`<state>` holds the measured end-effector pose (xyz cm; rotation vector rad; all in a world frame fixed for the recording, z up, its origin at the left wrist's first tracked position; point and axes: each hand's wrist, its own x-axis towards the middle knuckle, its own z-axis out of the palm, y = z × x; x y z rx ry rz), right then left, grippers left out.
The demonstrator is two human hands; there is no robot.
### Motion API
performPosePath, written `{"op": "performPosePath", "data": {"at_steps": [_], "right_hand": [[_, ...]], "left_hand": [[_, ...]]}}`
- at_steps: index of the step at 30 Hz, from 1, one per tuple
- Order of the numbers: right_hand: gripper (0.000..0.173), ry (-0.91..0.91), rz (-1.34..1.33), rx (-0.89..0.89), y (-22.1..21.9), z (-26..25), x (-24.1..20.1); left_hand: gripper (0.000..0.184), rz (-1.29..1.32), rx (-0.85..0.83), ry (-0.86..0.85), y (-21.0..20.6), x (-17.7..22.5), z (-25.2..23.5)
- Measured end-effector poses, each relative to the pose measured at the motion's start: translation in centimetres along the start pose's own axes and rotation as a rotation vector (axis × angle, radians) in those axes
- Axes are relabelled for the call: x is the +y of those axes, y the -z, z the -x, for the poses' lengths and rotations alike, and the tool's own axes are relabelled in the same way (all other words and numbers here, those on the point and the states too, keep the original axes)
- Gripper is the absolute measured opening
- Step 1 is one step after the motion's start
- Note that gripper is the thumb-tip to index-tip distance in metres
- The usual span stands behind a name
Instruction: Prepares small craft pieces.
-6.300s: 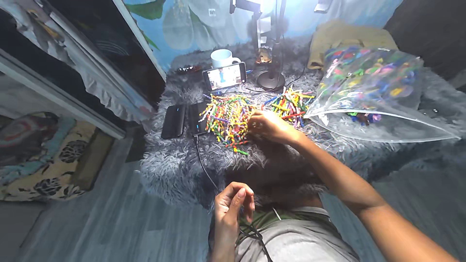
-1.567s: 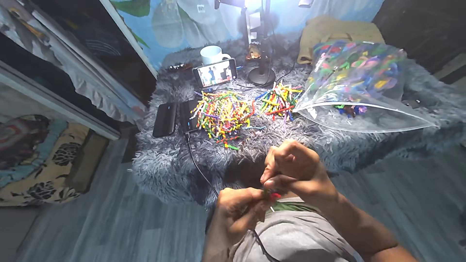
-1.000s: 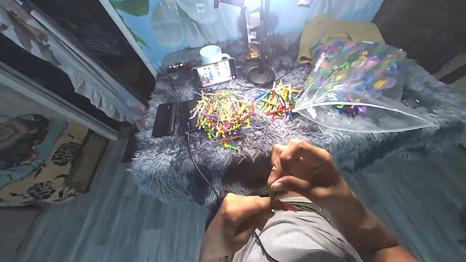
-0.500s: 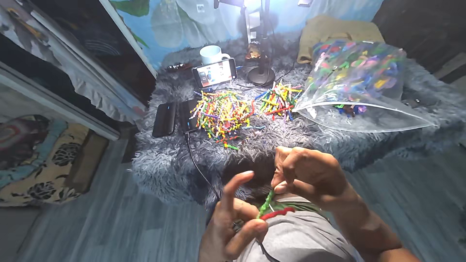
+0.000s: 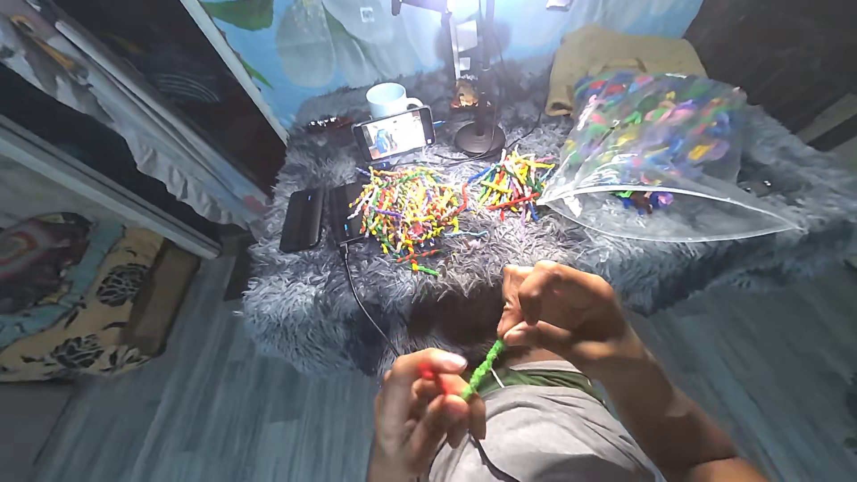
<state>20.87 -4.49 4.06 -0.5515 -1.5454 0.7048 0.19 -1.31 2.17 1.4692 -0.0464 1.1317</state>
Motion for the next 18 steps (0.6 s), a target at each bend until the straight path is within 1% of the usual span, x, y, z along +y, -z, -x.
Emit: {"op": "performPosePath", "data": {"at_steps": [2,3,5,6,9,10,11,14,15,16,17,18], "right_hand": [[0.008,0.003,0.022,-0.002,0.4,-0.4,0.1],[0.008,0.01,0.062,-0.002,0.6,-0.6,0.0],[0.009,0.025,0.184,0.025,0.7,-0.8,-0.5],[0.009,0.044,0.26,0.05,0.6,-0.7,-0.6],[0.006,0.125,0.412,0.168,0.1,-0.3,-0.7],[0.006,0.139,0.44,0.223,0.1,-0.2,-0.7],[0.006,0.145,0.468,0.279,0.2,-0.2,-0.9],[0.011,0.165,0.541,0.369,0.8,-0.2,-0.9],[0.012,0.162,0.555,0.382,0.9,-0.1,-0.8],[0.012,0.148,0.57,0.396,1.0,0.1,-0.6],[0.012,0.13,0.582,0.409,1.0,0.2,-0.5],[0.012,0.112,0.589,0.42,1.1,0.3,-0.3]], "left_hand": [[0.043,-0.216,-0.098,0.027,0.7,-0.3,0.1],[0.046,-0.333,-0.099,0.034,1.0,-0.5,0.0],[0.042,-0.505,-0.064,0.04,1.7,-0.9,-0.5],[0.039,-0.522,-0.028,0.053,1.9,-1.1,-0.8],[0.029,-0.423,0.038,0.143,2.8,-1.4,-2.2],[0.026,-0.458,0.075,0.164,3.2,-1.7,-2.7],[0.023,-0.582,0.136,0.17,3.8,-2.2,-3.3],[0.027,-1.257,0.299,0.217,5.7,-4.1,-5.9],[0.028,-1.409,0.318,0.263,6.2,-4.7,-6.8],[0.031,-1.491,0.317,0.328,6.5,-5.1,-7.6],[0.037,-1.522,0.283,0.4,6.8,-5.6,-8.3],[0.043,-1.518,0.253,0.433,7.0,-6.0,-8.6]]}}
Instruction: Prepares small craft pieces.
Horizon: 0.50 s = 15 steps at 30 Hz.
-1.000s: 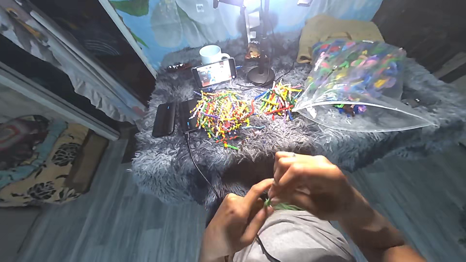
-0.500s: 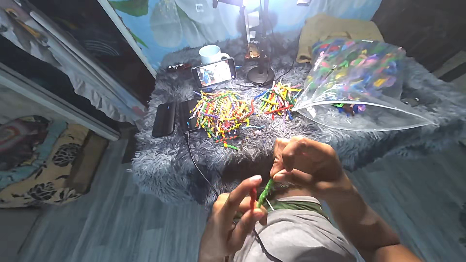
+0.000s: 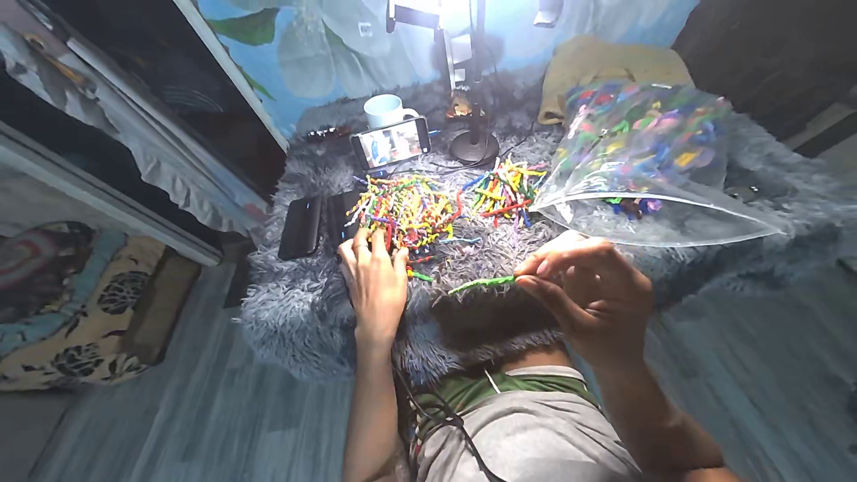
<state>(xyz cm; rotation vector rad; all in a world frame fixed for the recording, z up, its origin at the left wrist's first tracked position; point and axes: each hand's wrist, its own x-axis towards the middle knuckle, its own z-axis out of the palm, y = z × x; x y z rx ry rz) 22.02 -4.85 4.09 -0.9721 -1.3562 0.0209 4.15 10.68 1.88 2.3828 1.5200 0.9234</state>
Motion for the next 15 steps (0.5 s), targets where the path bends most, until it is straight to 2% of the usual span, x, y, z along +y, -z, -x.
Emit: {"op": "performPosePath", "data": {"at_steps": [2,4,6,8,10,12,15], "right_hand": [[0.011,-0.039,0.019,0.003,0.1,0.2,0.4],[0.012,-0.07,0.0,-0.019,0.1,0.4,0.7],[0.013,-0.084,-0.064,-0.069,-0.1,0.6,0.7],[0.013,-0.089,-0.169,-0.123,-0.3,0.7,0.5],[0.012,-0.09,-0.244,-0.147,-0.5,0.8,0.2],[0.013,-0.103,-0.307,-0.163,-0.6,0.9,-0.1],[0.013,-0.178,-0.45,-0.173,-1.5,1.2,0.0]], "left_hand": [[0.046,0.03,0.034,-0.064,-0.4,0.3,0.4],[0.042,0.228,0.061,-0.211,0.2,1.2,2.1],[0.048,0.531,-0.078,-0.342,1.6,2.3,4.2],[0.059,0.795,-0.268,-0.4,2.6,3.3,5.9],[0.044,0.989,-0.369,-0.386,3.1,4.0,7.2],[0.031,1.046,-0.361,-0.363,3.3,4.2,8.2],[0.026,0.957,-0.194,-0.347,3.5,4.3,9.1]]}}
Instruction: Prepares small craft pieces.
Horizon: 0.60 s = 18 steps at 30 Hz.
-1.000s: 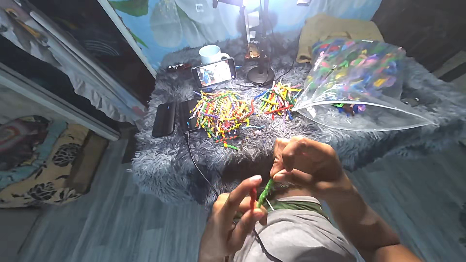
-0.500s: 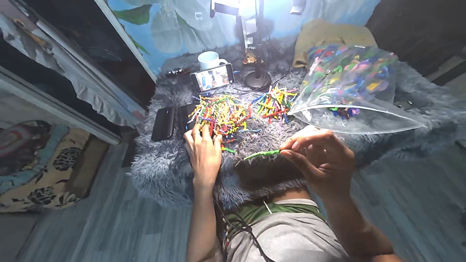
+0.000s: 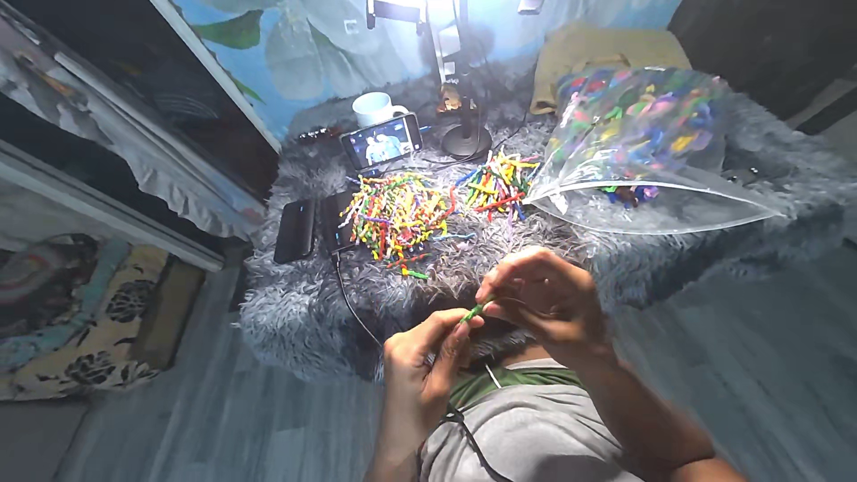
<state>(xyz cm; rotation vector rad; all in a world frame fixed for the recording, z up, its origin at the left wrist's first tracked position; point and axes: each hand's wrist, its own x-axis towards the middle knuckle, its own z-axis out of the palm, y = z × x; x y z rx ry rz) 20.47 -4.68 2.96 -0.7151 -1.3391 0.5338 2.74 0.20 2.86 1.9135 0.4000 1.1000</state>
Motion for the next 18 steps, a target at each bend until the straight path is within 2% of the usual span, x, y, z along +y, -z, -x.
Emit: {"op": "performPosePath", "data": {"at_steps": [3,7,10,12,13,15,18], "right_hand": [[0.009,-0.082,-0.074,0.053,-1.3,0.4,0.4],[0.008,-0.072,0.019,0.149,-2.6,0.8,0.2],[0.008,-0.055,0.046,0.189,-2.8,1.0,0.0],[0.008,-0.043,-0.027,0.18,-2.5,1.0,0.0],[0.008,-0.042,-0.087,0.162,-2.3,0.9,0.1],[0.01,-0.056,-0.255,0.107,-2.0,0.9,0.2],[0.012,-0.07,-0.476,-0.014,-2.0,1.1,-0.2]], "left_hand": [[0.025,-0.294,0.163,-0.123,-0.9,0.1,0.5],[0.023,-0.794,0.342,-0.285,-2.4,-0.1,0.5],[0.024,-0.85,0.348,-0.296,-2.9,-0.4,0.6],[0.026,-0.672,0.264,-0.242,-2.8,-0.6,0.9],[0.028,-0.501,0.195,-0.204,-2.6,-0.6,1.0],[0.034,-0.03,0.01,-0.123,-1.9,-0.3,1.0],[0.034,0.813,-0.323,0.072,-0.8,-0.3,0.9]]}}
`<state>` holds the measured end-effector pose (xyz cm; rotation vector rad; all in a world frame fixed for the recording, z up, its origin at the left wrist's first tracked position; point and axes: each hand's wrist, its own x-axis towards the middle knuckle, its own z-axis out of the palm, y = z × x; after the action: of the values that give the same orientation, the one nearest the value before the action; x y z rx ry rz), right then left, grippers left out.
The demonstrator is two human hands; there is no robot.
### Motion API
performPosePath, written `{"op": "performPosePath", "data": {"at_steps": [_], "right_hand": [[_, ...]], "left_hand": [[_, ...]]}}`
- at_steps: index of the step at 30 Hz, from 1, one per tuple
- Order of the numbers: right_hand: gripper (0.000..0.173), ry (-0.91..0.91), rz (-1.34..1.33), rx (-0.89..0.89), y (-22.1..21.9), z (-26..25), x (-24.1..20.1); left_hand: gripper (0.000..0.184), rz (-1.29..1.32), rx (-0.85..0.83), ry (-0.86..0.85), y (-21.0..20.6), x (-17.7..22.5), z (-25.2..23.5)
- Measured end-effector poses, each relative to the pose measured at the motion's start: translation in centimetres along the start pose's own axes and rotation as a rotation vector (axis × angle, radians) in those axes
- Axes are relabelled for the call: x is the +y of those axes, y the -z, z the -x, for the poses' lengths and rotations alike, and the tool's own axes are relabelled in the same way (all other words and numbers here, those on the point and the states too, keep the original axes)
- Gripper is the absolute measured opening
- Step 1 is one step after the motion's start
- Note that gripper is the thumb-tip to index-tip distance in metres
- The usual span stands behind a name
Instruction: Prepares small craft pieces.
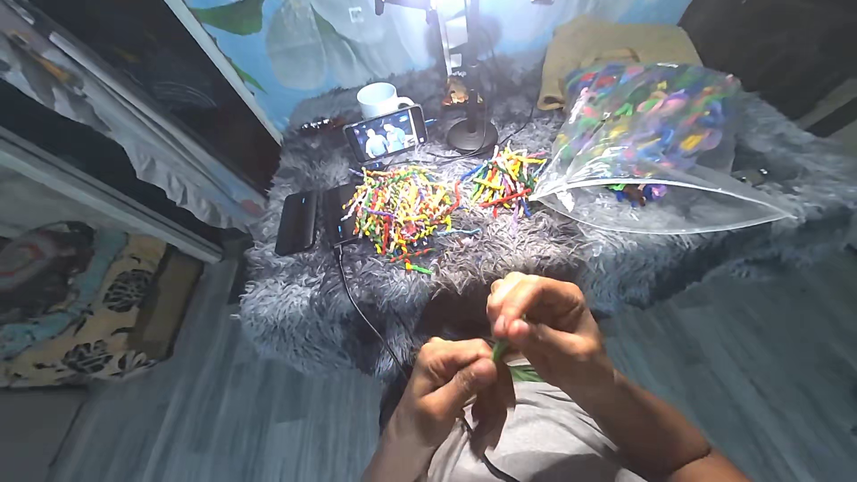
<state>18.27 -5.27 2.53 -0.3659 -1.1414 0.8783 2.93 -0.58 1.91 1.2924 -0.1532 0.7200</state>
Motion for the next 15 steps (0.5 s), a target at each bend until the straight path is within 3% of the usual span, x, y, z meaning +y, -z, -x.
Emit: {"op": "performPosePath", "data": {"at_steps": [3,5,6,8,10,12,15], "right_hand": [[0.012,0.015,-0.103,-0.109,-0.3,-0.2,0.1],[0.012,0.053,-0.135,-0.184,0.0,-0.6,0.4],[0.012,0.078,-0.129,-0.227,0.2,-0.9,0.5],[0.012,0.114,-0.041,-0.267,0.7,-1.4,0.5],[0.011,0.106,0.113,-0.216,1.0,-1.6,0.3],[0.008,0.049,0.218,-0.101,0.8,-1.5,0.3],[0.004,-0.03,0.31,0.097,0.0,-1.1,0.6]], "left_hand": [[0.032,0.737,-0.134,0.205,-0.8,-0.8,0.6],[0.031,0.863,-0.132,0.21,-1.6,-1.3,0.8],[0.031,0.776,-0.112,0.16,-1.8,-1.5,0.9],[0.029,0.353,-0.014,-0.003,-1.9,-1.6,1.0],[0.027,-0.234,0.165,-0.179,-1.6,-1.3,0.9],[0.024,-0.846,0.392,-0.31,-1.1,-1.4,0.7],[0.025,-1.422,0.538,-0.415,-0.3,-2.0,-0.2]]}}
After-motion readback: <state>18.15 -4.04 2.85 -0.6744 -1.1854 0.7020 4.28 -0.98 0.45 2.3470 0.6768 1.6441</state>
